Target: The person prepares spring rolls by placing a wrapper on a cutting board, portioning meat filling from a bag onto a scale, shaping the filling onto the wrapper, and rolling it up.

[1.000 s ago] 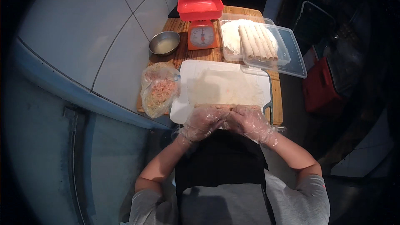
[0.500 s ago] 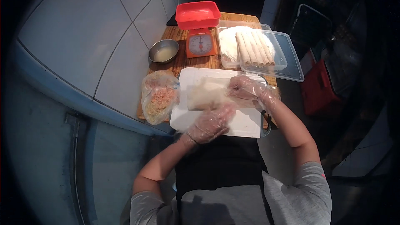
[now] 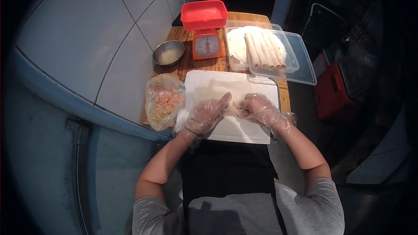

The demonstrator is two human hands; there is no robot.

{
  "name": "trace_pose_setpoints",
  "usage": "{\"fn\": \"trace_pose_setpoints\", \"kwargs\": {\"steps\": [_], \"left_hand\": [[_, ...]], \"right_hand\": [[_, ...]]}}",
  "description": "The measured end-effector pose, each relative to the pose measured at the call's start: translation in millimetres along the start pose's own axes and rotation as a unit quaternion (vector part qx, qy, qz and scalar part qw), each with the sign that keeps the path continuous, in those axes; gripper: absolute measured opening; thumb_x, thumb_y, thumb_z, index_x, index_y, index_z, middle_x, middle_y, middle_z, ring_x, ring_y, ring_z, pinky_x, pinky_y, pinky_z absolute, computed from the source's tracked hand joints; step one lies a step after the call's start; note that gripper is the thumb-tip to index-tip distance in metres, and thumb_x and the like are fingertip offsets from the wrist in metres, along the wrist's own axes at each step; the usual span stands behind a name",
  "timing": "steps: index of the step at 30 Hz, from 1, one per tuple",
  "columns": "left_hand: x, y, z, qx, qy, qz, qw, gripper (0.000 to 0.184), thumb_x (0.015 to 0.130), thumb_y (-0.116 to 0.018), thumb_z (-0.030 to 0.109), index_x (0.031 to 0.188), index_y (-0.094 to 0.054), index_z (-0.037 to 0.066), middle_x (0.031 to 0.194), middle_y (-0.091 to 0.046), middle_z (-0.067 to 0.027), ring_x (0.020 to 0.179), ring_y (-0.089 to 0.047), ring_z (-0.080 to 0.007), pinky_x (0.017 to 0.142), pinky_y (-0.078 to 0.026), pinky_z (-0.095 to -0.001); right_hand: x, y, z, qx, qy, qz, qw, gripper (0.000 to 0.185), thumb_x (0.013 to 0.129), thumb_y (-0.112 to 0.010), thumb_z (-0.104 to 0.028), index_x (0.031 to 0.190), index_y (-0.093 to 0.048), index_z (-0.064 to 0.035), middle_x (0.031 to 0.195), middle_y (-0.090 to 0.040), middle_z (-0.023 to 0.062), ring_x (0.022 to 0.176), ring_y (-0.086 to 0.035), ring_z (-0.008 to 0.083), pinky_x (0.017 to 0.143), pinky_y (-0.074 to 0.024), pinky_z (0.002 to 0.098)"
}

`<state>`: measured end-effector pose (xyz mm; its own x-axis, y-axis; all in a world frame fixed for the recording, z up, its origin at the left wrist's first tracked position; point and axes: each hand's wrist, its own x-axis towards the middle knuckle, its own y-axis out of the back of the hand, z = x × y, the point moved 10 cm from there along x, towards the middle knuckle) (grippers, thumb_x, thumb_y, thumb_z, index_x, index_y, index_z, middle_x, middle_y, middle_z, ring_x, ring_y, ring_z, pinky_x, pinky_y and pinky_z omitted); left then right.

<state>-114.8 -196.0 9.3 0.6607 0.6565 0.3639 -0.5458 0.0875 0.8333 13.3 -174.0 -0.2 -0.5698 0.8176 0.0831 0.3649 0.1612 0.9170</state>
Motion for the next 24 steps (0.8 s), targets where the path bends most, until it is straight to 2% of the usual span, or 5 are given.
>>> {"fn": "trace_pose_setpoints", "kwargs": {"steps": [6, 12, 18, 21, 24], "left_hand": [[6.6, 1.1, 4.3, -0.011, -0.018, 0.005, 1.0, 0.06, 0.085, -0.074, 0.012, 0.14, -0.051, 0.005, 0.092, -0.062, -0.0125, 0.089, -0.061, -0.0345, 0.081, -0.048, -0.0464], [2.8, -2.3, -2.0, -0.044, 0.025, -0.023, 0.998, 0.034, 0.082, -0.077, 0.018, 0.109, -0.064, 0.004, 0.089, -0.058, -0.0122, 0.087, -0.058, -0.034, 0.077, -0.046, -0.0456], [0.5, -6.3, 7.8, 0.054, 0.031, -0.008, 0.998, 0.033, 0.081, -0.074, 0.018, 0.109, -0.064, 0.004, 0.095, -0.06, -0.0146, 0.091, -0.06, -0.0357, 0.082, -0.049, -0.0456], [5.7, -28.2, 34.7, 0.069, -0.045, 0.082, 0.993, 0.033, 0.082, -0.072, 0.017, 0.112, -0.064, 0.003, 0.101, -0.062, -0.0166, 0.097, -0.062, -0.0367, 0.088, -0.05, -0.0446], [14.2, -33.9, 46.3, 0.065, 0.026, 0.085, 0.994, 0.034, 0.083, -0.071, 0.017, 0.113, -0.066, 0.001, 0.105, -0.063, -0.0177, 0.102, -0.062, -0.0362, 0.093, -0.05, -0.0448]], "right_hand": [[4.3, -8.3, -17.5, -0.017, 0.015, 0.076, 0.997, 0.03, 0.077, -0.079, -0.023, 0.098, -0.065, -0.0081, 0.094, -0.061, 0.0134, 0.093, -0.061, 0.0359, 0.083, -0.0483, 0.047], [-4.1, -12.3, -18.7, 0.015, 0.027, 0.09, 0.995, 0.029, 0.077, -0.078, -0.022, 0.099, -0.065, -0.0076, 0.091, -0.06, 0.0133, 0.091, -0.061, 0.036, 0.081, -0.0481, 0.0471], [-31.3, 7.9, -11.1, 0.01, -0.038, 0.093, 0.995, 0.024, 0.079, -0.073, -0.016, 0.1, -0.066, -0.0087, 0.097, -0.061, 0.0126, 0.097, -0.06, 0.0354, 0.087, -0.0483, 0.047], [-40.9, 7.3, -9.3, 0.012, -0.046, 0.109, 0.993, 0.022, 0.078, -0.074, -0.013, 0.097, -0.066, -0.0078, 0.097, -0.061, 0.0126, 0.097, -0.059, 0.0357, 0.086, -0.0481, 0.0474], [-45.4, 4.7, -6.0, 0.016, -0.039, 0.136, 0.99, 0.021, 0.077, -0.076, -0.013, 0.093, -0.066, -0.0062, 0.098, -0.061, 0.0131, 0.096, -0.059, 0.0359, 0.084, -0.0486, 0.0477]]}}
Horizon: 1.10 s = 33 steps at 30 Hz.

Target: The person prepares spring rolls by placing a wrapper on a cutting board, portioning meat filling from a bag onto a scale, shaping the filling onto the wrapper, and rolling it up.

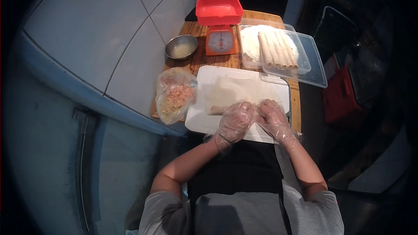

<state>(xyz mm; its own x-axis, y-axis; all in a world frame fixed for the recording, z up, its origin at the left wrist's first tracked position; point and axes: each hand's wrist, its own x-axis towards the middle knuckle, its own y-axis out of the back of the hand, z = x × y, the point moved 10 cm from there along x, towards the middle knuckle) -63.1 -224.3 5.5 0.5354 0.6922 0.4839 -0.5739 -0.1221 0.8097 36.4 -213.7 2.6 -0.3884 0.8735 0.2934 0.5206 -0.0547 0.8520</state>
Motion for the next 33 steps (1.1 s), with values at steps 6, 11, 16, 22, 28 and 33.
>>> {"fn": "trace_pose_setpoints", "kwargs": {"steps": [6, 11, 16, 22, 28, 33], "left_hand": [[-26.8, 33.4, -64.5, -0.067, 0.043, -0.042, 0.996, 0.036, 0.082, -0.076, 0.017, 0.114, -0.069, 0.003, 0.105, -0.066, -0.0158, 0.102, -0.062, -0.0349, 0.088, -0.051, -0.0439], [-34.8, 57.2, -69.8, -0.094, 0.041, -0.015, 0.995, 0.036, 0.076, -0.081, 0.011, 0.109, -0.069, 0.004, 0.103, -0.066, -0.0143, 0.097, -0.062, -0.0355, 0.084, -0.05, -0.0442], [-32.2, 57.0, -67.8, -0.088, 0.027, -0.004, 0.996, 0.025, 0.076, -0.08, 0.012, 0.096, -0.067, 0.005, 0.095, -0.064, -0.0142, 0.091, -0.061, -0.0364, 0.08, -0.05, -0.0455], [-13.7, 69.8, -32.8, 0.049, -0.011, -0.002, 0.999, 0.037, 0.078, -0.079, 0.022, 0.108, -0.064, 0.005, 0.109, -0.063, -0.0154, 0.103, -0.061, -0.0348, 0.086, -0.049, -0.0448], [9.3, 3.7, -9.6, -0.055, -0.027, -0.071, 0.996, 0.031, 0.082, -0.074, 0.019, 0.106, -0.061, 0.004, 0.106, -0.061, -0.0167, 0.1, -0.06, -0.0363, 0.087, -0.049, -0.0468], [7.8, -3.3, -8.1, -0.081, -0.087, -0.035, 0.992, 0.027, 0.082, -0.072, 0.017, 0.102, -0.06, 0.003, 0.097, -0.059, -0.0157, 0.093, -0.06, -0.0366, 0.083, -0.049, -0.0475]], "right_hand": [[4.5, 3.9, -1.2, 0.018, 0.02, 0.015, 1.0, 0.02, 0.077, -0.076, -0.016, 0.094, -0.069, -0.0068, 0.094, -0.061, 0.0129, 0.092, -0.06, 0.0361, 0.08, -0.0487, 0.0474], [34.4, -7.7, -39.4, -0.003, 0.078, 0.022, 0.997, 0.024, 0.076, -0.077, -0.022, 0.093, -0.069, -0.0077, 0.089, -0.06, 0.0122, 0.089, -0.061, 0.0343, 0.077, -0.0482, 0.0475], [44.1, -43.3, -48.9, 0.028, 0.091, -0.017, 0.995, 0.03, 0.074, -0.079, -0.028, 0.093, -0.069, -0.0075, 0.088, -0.06, 0.0121, 0.089, -0.061, 0.0342, 0.078, -0.0482, 0.0482], [15.9, 10.7, -10.6, 0.001, 0.011, 0.012, 1.0, 0.027, 0.074, -0.082, -0.024, 0.087, -0.066, -0.0062, 0.085, -0.059, 0.0128, 0.086, -0.06, 0.036, 0.076, -0.0475, 0.0476], [-2.5, 11.5, 10.1, 0.012, -0.041, -0.031, 0.999, 0.019, 0.077, -0.077, -0.016, 0.088, -0.066, -0.0054, 0.088, -0.06, 0.014, 0.089, -0.06, 0.0361, 0.08, -0.0481, 0.0475], [-1.8, 8.1, 10.6, 0.022, -0.031, -0.051, 0.998, 0.018, 0.077, -0.076, -0.013, 0.09, -0.067, -0.0054, 0.089, -0.06, 0.0138, 0.092, -0.06, 0.0356, 0.081, -0.0486, 0.0468]]}}
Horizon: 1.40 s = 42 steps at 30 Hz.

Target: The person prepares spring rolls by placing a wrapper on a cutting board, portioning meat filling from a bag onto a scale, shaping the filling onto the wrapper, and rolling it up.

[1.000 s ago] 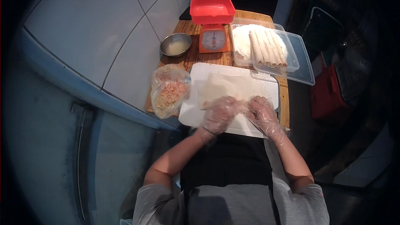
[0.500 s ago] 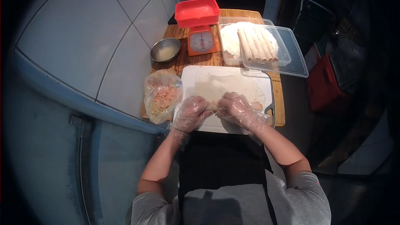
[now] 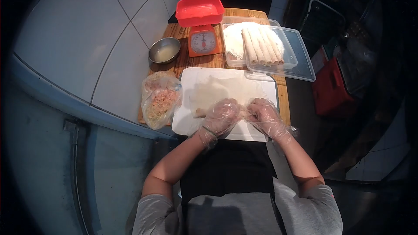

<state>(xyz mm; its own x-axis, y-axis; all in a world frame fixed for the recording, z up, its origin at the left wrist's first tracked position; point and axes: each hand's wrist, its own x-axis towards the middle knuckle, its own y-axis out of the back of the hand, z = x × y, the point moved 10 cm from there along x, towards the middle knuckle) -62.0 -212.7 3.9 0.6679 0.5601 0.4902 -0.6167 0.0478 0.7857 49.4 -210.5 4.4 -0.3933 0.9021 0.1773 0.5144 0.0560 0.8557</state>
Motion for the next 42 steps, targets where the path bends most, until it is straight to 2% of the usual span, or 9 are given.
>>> {"fn": "trace_pose_setpoints", "kwargs": {"steps": [5, 8, 12, 18, 27, 30, 33, 36, 42], "left_hand": [[-10.6, 13.5, -11.6, 0.014, 0.048, 0.045, 0.998, 0.033, 0.081, -0.075, 0.021, 0.106, -0.062, 0.003, 0.097, -0.06, -0.0154, 0.091, -0.061, -0.0372, 0.081, -0.049, -0.0464], [-10.8, 20.4, -26.8, -0.049, 0.156, -0.088, 0.983, 0.036, 0.08, -0.077, 0.023, 0.108, -0.066, 0.004, 0.096, -0.062, -0.015, 0.092, -0.061, -0.0377, 0.083, -0.049, -0.0456], [-19.0, 34.6, -18.0, -0.009, 0.066, 0.063, 0.996, 0.034, 0.079, -0.079, 0.024, 0.106, -0.07, 0.006, 0.092, -0.063, -0.014, 0.09, -0.062, -0.0356, 0.082, -0.049, -0.0448], [-15.2, 38.0, -31.6, -0.067, 0.175, -0.087, 0.978, 0.03, 0.079, -0.079, 0.022, 0.101, -0.07, 0.004, 0.094, -0.065, -0.0151, 0.091, -0.063, -0.0361, 0.08, -0.049, -0.0453], [-24.6, 44.9, -35.1, -0.055, 0.139, -0.049, 0.987, 0.027, 0.078, -0.081, 0.023, 0.094, -0.071, 0.003, 0.081, -0.065, -0.0138, 0.077, -0.064, -0.0358, 0.071, -0.05, -0.0435], [-24.4, 33.6, -43.4, -0.067, 0.172, -0.122, 0.975, 0.035, 0.079, -0.081, 0.022, 0.105, -0.069, 0.001, 0.095, -0.066, -0.0168, 0.081, -0.065, -0.0353, 0.073, -0.052, -0.0428], [-22.5, 30.7, -74.1, -0.235, 0.241, -0.036, 0.941, 0.048, 0.084, -0.078, 0.026, 0.119, -0.062, -0.002, 0.113, -0.061, -0.0218, 0.094, -0.064, -0.0374, 0.081, -0.052, -0.0451], [10.3, 50.4, -100.2, 0.099, 0.146, 0.022, 0.984, 0.057, 0.088, -0.073, 0.031, 0.129, -0.055, -0.004, 0.125, -0.055, -0.0241, 0.112, -0.059, -0.0402, 0.094, -0.05, -0.046], [36.0, 18.3, -123.8, 0.09, 0.229, -0.091, 0.965, 0.069, 0.08, -0.075, 0.048, 0.131, -0.061, 0.003, 0.125, -0.061, -0.0233, 0.119, -0.058, -0.0397, 0.105, -0.045, -0.0463]], "right_hand": [[5.5, 11.5, -11.5, -0.045, 0.041, 0.032, 0.998, 0.022, 0.075, -0.079, -0.018, 0.087, -0.065, -0.0056, 0.085, -0.06, 0.0144, 0.086, -0.06, 0.0365, 0.078, -0.0479, 0.0464], [14.0, 9.9, -31.1, -0.044, 0.081, 0.065, 0.994, 0.027, 0.074, -0.081, -0.024, 0.084, -0.064, -0.0058, 0.083, -0.059, 0.0142, 0.083, -0.06, 0.0363, 0.076, -0.0476, 0.046], [26.2, -21.5, -25.4, -0.006, 0.076, 0.013, 0.997, 0.031, 0.074, -0.082, -0.029, 0.084, -0.063, -0.0059, 0.083, -0.06, 0.0132, 0.084, -0.06, 0.035, 0.077, -0.0482, 0.0455], [16.0, -4.4, -15.9, 0.0, 0.061, 0.037, 0.997, 0.024, 0.075, -0.081, -0.019, 0.08, -0.063, -0.0051, 0.08, -0.06, 0.0138, 0.082, -0.061, 0.0351, 0.076, -0.0485, 0.0458], [2.4, 7.4, -2.1, 0.037, 0.021, 0.03, 0.999, 0.017, 0.076, -0.079, -0.017, 0.084, -0.071, -0.005, 0.083, -0.063, 0.0134, 0.084, -0.064, 0.0351, 0.076, -0.051, 0.0452], [3.0, 0.8, 1.6, -0.001, 0.018, -0.007, 1.0, 0.018, 0.075, -0.079, -0.016, 0.087, -0.071, -0.0064, 0.087, -0.063, 0.0128, 0.086, -0.064, 0.0347, 0.077, -0.0513, 0.0446], [6.6, 12.1, -11.0, -0.035, 0.031, 0.01, 0.999, 0.023, 0.075, -0.079, -0.019, 0.093, -0.069, -0.0082, 0.093, -0.064, 0.0133, 0.09, -0.063, 0.0355, 0.08, -0.0512, 0.0458], [15.5, 5.5, -25.5, -0.037, 0.082, 0.053, 0.995, 0.031, 0.075, -0.079, -0.025, 0.099, -0.068, -0.009, 0.098, -0.063, 0.0142, 0.094, -0.062, 0.0357, 0.083, -0.0506, 0.047], [10.3, -18.0, -42.7, -0.036, 0.062, 0.026, 0.997, 0.033, 0.077, -0.081, -0.026, 0.101, -0.067, -0.0087, 0.101, -0.06, 0.0128, 0.097, -0.06, 0.0348, 0.084, -0.0496, 0.0467]]}}
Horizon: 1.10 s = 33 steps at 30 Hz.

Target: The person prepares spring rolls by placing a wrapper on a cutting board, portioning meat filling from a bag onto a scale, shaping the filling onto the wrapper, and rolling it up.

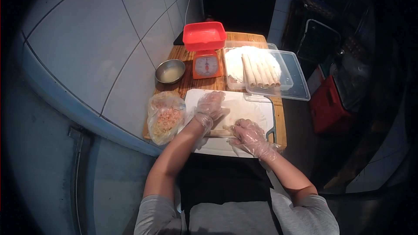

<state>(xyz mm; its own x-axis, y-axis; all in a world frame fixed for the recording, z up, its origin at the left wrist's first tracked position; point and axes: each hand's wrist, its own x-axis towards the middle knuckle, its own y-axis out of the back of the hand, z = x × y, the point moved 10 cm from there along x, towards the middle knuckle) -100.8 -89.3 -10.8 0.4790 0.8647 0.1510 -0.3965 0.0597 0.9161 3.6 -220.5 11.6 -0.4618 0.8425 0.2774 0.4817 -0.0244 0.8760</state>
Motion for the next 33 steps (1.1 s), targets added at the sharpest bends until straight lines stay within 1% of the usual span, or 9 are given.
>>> {"fn": "trace_pose_setpoints", "kwargs": {"steps": [2, 8, 11, 14, 20, 23, 26, 29, 33], "left_hand": [[4.0, 1.2, 1.9, 0.004, 0.025, -0.046, 0.999, 0.067, 0.079, -0.075, 0.049, 0.129, -0.063, 0.005, 0.122, -0.064, -0.0211, 0.118, -0.059, -0.0385, 0.104, -0.046, -0.0459], [30.6, 16.8, -9.9, -0.021, 0.095, 0.015, 0.995, 0.041, 0.081, -0.074, 0.041, 0.106, -0.075, 0.009, 0.113, -0.068, -0.0169, 0.109, -0.063, -0.0352, 0.095, -0.05, -0.0464], [41.2, 5.1, 22.0, 0.03, -0.101, 0.021, 0.994, 0.032, 0.082, -0.075, 0.036, 0.098, -0.077, 0.008, 0.108, -0.069, -0.0177, 0.102, -0.066, -0.035, 0.091, -0.052, -0.0453], [39.0, -4.2, 42.3, 0.029, -0.155, 0.007, 0.987, 0.032, 0.082, -0.076, 0.031, 0.103, -0.075, 0.008, 0.105, -0.07, -0.0175, 0.1, -0.067, -0.0362, 0.09, -0.052, -0.0447], [49.6, -30.4, 12.4, -0.027, -0.007, -0.057, 0.998, 0.043, 0.083, -0.077, 0.031, 0.117, -0.067, 0.007, 0.108, -0.07, -0.0193, 0.106, -0.065, -0.0385, 0.093, -0.051, -0.0469], [56.6, -41.8, 20.0, -0.004, -0.09, -0.091, 0.992, 0.045, 0.085, -0.074, 0.034, 0.119, -0.066, 0.007, 0.109, -0.07, -0.0198, 0.108, -0.065, -0.0385, 0.095, -0.05, -0.048], [54.0, -28.1, 35.2, -0.033, -0.168, 0.059, 0.984, 0.041, 0.087, -0.072, 0.036, 0.118, -0.068, 0.009, 0.109, -0.07, -0.0181, 0.106, -0.065, -0.038, 0.097, -0.048, -0.0489], [58.6, -35.4, 50.7, -0.019, -0.142, -0.008, 0.99, 0.036, 0.089, -0.069, 0.036, 0.114, -0.07, 0.01, 0.108, -0.07, -0.0166, 0.107, -0.064, -0.0363, 0.097, -0.047, -0.0489], [60.5, -34.7, 55.1, -0.029, -0.089, 0.026, 0.995, 0.031, 0.09, -0.067, 0.034, 0.109, -0.071, 0.01, 0.104, -0.07, -0.0164, 0.106, -0.064, -0.0355, 0.094, -0.048, -0.0484]], "right_hand": [[-2.4, 4.1, -3.2, -0.001, 0.001, 0.025, 1.0, 0.032, 0.077, -0.081, -0.026, 0.101, -0.068, -0.0093, 0.102, -0.06, 0.012, 0.097, -0.06, 0.0341, 0.083, -0.0496, 0.0464], [1.8, -8.0, -0.4, -0.008, 0.008, 0.001, 1.0, 0.038, 0.077, -0.08, -0.026, 0.111, -0.071, -0.0115, 0.099, -0.058, 0.0123, 0.094, -0.059, 0.0319, 0.081, -0.05, 0.0443], [1.4, -7.3, -1.5, -0.01, 0.015, 0.015, 1.0, 0.039, 0.077, -0.08, -0.026, 0.112, -0.071, -0.0116, 0.098, -0.058, 0.0124, 0.093, -0.059, 0.0316, 0.081, -0.0498, 0.0442], [0.2, -6.9, 0.5, 0.009, 0.008, 0.018, 1.0, 0.037, 0.078, -0.08, -0.026, 0.109, -0.07, -0.0087, 0.102, -0.059, 0.0136, 0.097, -0.059, 0.0345, 0.084, -0.0496, 0.0457], [3.4, -2.6, 11.9, 0.049, -0.012, -0.012, 0.999, 0.038, 0.079, -0.079, -0.028, 0.11, -0.069, -0.0075, 0.108, -0.06, 0.0142, 0.101, -0.06, 0.0347, 0.086, -0.0501, 0.0459], [1.4, -5.0, 6.5, 0.018, -0.007, -0.018, 1.0, 0.037, 0.079, -0.079, -0.027, 0.108, -0.069, -0.0071, 0.108, -0.06, 0.0132, 0.101, -0.06, 0.034, 0.087, -0.0502, 0.0454], [-0.6, -11.8, 10.3, 0.009, -0.014, -0.013, 1.0, 0.036, 0.078, -0.079, -0.027, 0.107, -0.068, -0.0074, 0.108, -0.059, 0.0118, 0.102, -0.059, 0.0331, 0.089, -0.0498, 0.045], [-1.0, -11.7, 9.3, -0.005, -0.006, -0.001, 1.0, 0.035, 0.077, -0.079, -0.026, 0.105, -0.068, -0.0079, 0.109, -0.059, 0.0108, 0.103, -0.058, 0.0322, 0.09, -0.0493, 0.0446], [-1.7, -13.5, 11.0, -0.021, -0.012, -0.008, 1.0, 0.033, 0.078, -0.078, -0.025, 0.104, -0.068, -0.0077, 0.11, -0.059, 0.0107, 0.104, -0.058, 0.0324, 0.09, -0.0492, 0.045]]}}
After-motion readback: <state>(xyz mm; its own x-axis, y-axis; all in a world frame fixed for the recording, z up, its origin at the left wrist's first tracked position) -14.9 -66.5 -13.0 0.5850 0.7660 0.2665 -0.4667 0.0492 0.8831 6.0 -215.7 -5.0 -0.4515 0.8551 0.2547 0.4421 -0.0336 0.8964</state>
